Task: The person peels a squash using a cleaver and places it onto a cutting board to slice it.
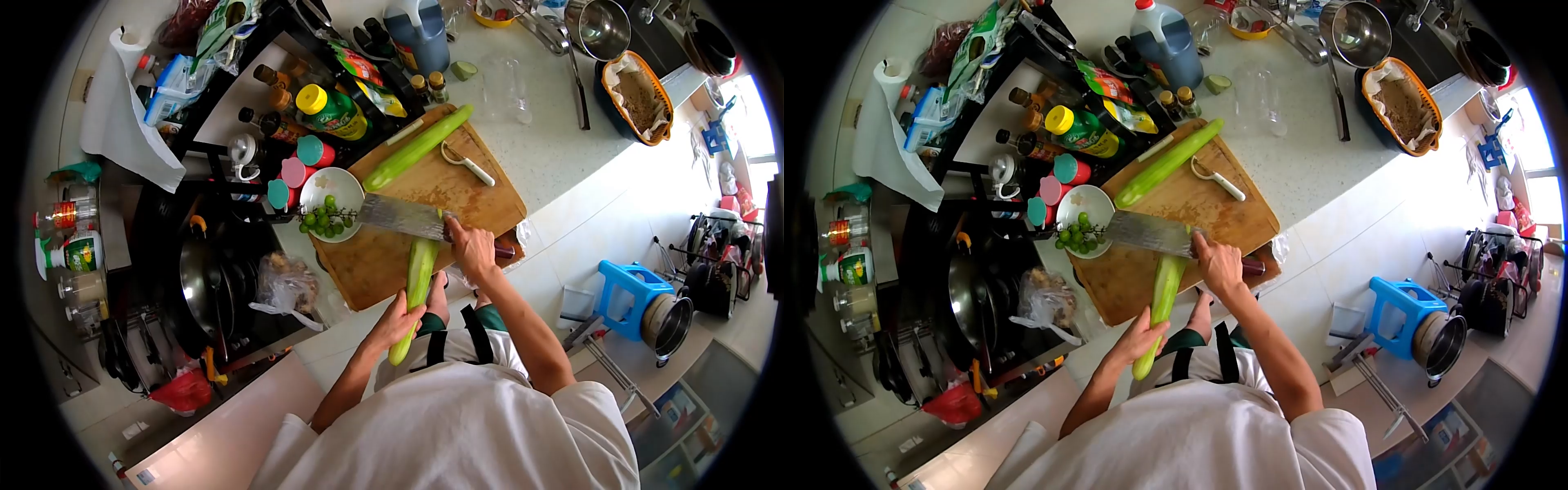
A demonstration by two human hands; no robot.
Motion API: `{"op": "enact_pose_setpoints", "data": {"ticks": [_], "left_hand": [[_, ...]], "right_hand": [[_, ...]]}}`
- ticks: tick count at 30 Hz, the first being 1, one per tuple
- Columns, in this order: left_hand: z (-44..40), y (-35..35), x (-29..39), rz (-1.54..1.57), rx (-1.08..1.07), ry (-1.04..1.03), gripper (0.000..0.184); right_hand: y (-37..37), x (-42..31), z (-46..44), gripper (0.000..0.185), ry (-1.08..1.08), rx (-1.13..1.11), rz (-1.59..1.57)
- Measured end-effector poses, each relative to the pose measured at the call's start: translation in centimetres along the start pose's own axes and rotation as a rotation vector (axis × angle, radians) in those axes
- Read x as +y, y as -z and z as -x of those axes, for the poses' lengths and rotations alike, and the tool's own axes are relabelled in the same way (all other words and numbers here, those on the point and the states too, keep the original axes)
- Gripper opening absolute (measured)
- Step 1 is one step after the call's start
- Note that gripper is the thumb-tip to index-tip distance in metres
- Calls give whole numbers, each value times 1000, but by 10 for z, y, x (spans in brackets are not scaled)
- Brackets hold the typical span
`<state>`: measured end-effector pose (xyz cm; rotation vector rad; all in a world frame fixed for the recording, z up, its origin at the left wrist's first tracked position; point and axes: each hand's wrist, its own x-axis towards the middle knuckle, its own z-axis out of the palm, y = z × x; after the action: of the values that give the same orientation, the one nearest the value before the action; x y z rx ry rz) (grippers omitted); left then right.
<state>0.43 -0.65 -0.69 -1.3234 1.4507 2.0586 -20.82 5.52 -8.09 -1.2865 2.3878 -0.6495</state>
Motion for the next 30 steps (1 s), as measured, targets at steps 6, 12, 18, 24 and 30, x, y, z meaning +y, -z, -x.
{"op": "enact_pose_setpoints", "data": {"ticks": [6, 12, 18, 24, 30], "left_hand": [[-4, 1, -9, -281, 83, -194, 25], [-2, -2, -7, -415, 142, -250, 28], [-6, -2, -16, -579, 207, -393, 34], [-7, -2, -18, -510, 183, -282, 34], [-6, -1, -18, -415, 137, -238, 32]], "right_hand": [[12, -6, 10, 37, 118, -14, 6], [2, -6, 10, 39, 80, 28, -50], [5, -3, 3, 36, 28, -4, -28], [-3, -3, 8, 34, 30, 32, 8], [0, 0, -3, 25, -7, -21, 36]]}}
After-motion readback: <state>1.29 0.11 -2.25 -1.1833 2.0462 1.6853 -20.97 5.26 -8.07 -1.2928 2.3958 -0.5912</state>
